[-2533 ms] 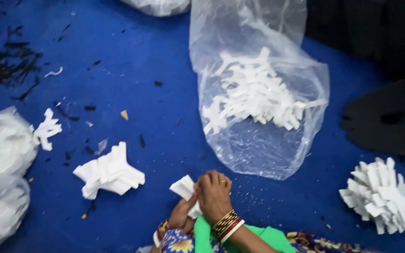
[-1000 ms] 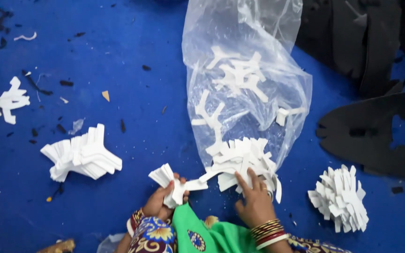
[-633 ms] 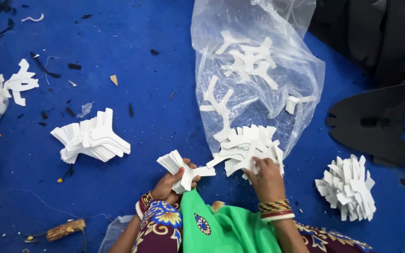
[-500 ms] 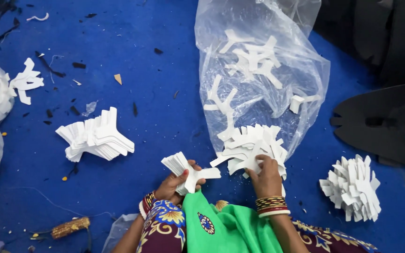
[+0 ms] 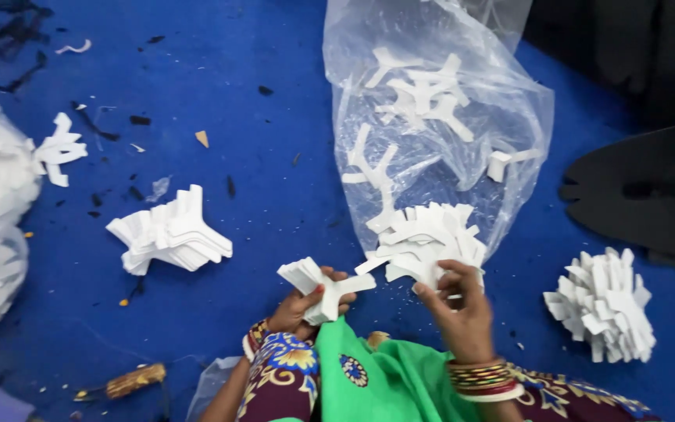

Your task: The person sorts and stacks white fabric shoe padding components from a large plastic bag onto the floor.

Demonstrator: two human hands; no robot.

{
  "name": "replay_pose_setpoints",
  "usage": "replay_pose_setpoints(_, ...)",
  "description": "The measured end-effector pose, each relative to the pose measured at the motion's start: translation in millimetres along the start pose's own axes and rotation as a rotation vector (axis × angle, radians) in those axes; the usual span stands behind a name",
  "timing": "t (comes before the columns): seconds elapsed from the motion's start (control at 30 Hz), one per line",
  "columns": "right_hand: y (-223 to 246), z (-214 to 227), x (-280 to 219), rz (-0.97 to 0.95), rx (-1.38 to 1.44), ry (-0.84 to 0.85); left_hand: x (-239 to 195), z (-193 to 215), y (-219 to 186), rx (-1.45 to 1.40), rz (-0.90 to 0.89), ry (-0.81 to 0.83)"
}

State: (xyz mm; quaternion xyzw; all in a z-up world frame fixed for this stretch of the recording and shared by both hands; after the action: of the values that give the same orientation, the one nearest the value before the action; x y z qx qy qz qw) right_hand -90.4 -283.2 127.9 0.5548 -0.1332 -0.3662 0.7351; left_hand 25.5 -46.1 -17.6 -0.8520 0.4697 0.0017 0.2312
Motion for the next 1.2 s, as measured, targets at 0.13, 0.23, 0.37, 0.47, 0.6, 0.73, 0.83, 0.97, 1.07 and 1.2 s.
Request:
replay_pose_setpoints(0.13,8.1,-74.8,-24.8,-0.041,0.095,0.176,0.4,10.5,4.4,0.065,-0.048,-0.007)
replay_pose_setpoints(0.23,14.5,-105.6,-31.4,-0.014,-0.015,0.234,-0.7,0.8,1.3,0.057,-0.037,-0.059)
replay_pose_setpoints(0.37,14.0,-117.1,-29.3,0.014,-0.284,0.237,-0.3,6.2,3.6,0.075,-0.011,-0.076)
replay_pose_setpoints(0.47,24.4,-122.4,-34.4,0.174,-0.206,0.242,-1.6,-17.1,-7.4,0.090,0.007,-0.027)
replay_pose_setpoints(0.6,40.8,-119.9,-40.7,0.239,-0.069,0.297,-4.0,18.3,6.2,0.070,0.037,-0.110)
replay_pose_setpoints(0.73,24.1,-99.3,-23.2,0.159,-0.018,0.266,-4.1,18.9,0.9,0.057,-0.017,-0.072)
replay_pose_setpoints(0.83,-2.5,-72.1,-2.4,0.143,-0.206,0.145,-7.0,-15.2,-10.9,0.008,-0.012,-0.030)
replay_pose_setpoints(0.97,-5.1,-54.6,16.4,0.274,-0.480,0.017,-4.9,-7.1,-8.2,-0.069,-0.038,0.062)
replay_pose_setpoints(1.07,-5.9,-46.4,39.3,0.444,-0.680,-0.098,-4.2,-14.7,-9.7,-0.069,-0.002,-0.018)
replay_pose_setpoints(1.2,-0.6,-33.9,52.2,0.507,-0.761,-0.151,-3.9,-14.3,-9.3,-0.038,0.007,-0.064)
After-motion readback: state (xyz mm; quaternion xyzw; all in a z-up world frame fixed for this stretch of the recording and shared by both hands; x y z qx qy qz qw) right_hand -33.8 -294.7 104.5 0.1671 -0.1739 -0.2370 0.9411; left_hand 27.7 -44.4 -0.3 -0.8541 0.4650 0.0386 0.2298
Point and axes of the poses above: each hand's wrist, its own x-axis towards the middle knuckle, its own z-axis out of the back of the hand, y = z × x, the point moved 6 cm from there along x, towards the middle knuckle, and after that the axes turned 3 degrees about -z, right-handed, at the moved point
